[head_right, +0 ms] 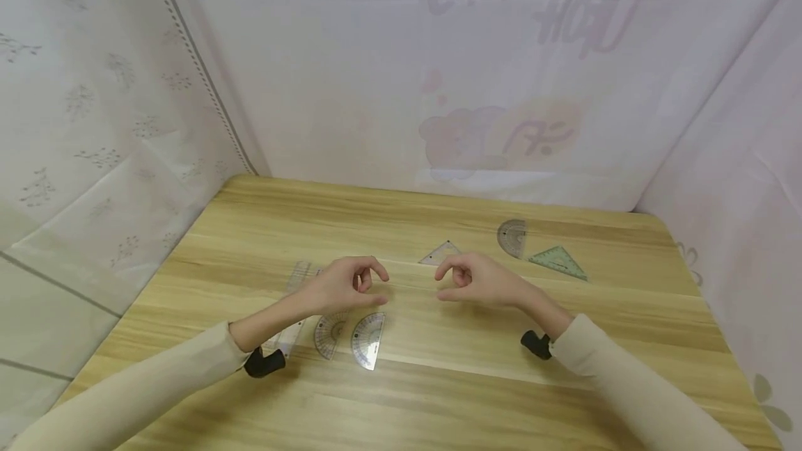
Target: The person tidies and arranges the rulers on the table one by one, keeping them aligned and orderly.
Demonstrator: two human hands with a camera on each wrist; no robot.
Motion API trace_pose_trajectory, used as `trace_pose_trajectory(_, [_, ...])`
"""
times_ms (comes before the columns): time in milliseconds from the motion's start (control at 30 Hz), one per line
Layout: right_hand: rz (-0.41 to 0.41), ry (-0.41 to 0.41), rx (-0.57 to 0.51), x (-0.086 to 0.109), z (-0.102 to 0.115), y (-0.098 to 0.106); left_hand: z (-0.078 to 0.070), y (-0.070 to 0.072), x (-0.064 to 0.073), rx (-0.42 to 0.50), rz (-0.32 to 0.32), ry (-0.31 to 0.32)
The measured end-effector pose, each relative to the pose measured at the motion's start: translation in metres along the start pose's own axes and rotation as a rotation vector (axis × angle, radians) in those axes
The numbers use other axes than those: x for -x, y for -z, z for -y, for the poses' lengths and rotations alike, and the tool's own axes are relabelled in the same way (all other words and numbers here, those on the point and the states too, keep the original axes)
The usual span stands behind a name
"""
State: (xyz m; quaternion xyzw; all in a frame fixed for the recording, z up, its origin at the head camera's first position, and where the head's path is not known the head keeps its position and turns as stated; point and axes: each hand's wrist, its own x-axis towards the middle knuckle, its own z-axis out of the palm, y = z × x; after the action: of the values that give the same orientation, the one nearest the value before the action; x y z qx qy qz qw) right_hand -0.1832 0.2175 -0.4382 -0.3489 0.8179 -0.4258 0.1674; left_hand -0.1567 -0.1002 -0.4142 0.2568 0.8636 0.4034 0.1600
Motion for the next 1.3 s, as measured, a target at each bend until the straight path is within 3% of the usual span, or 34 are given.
trace_pose_trajectory(700, [-0.101, -0.087, 0.143, 0.026, -0.018, 0.020, -0.001, 0.009, -0.032, -0.078, 0.070, 0.018])
trace_pose_trajectory(1000, [-0.115, -0.157, 0.144, 0.027, -0.020, 0.029, 0.000, 0.013, -0.043, -0.089, 0.063, 0.021])
trace_pose_trajectory(1300, [-0.118, -0.148, 0.183, 0.021, -0.020, 0.032, -0.001, 0.014, -0.055, -0.128, 0.065, 0.043])
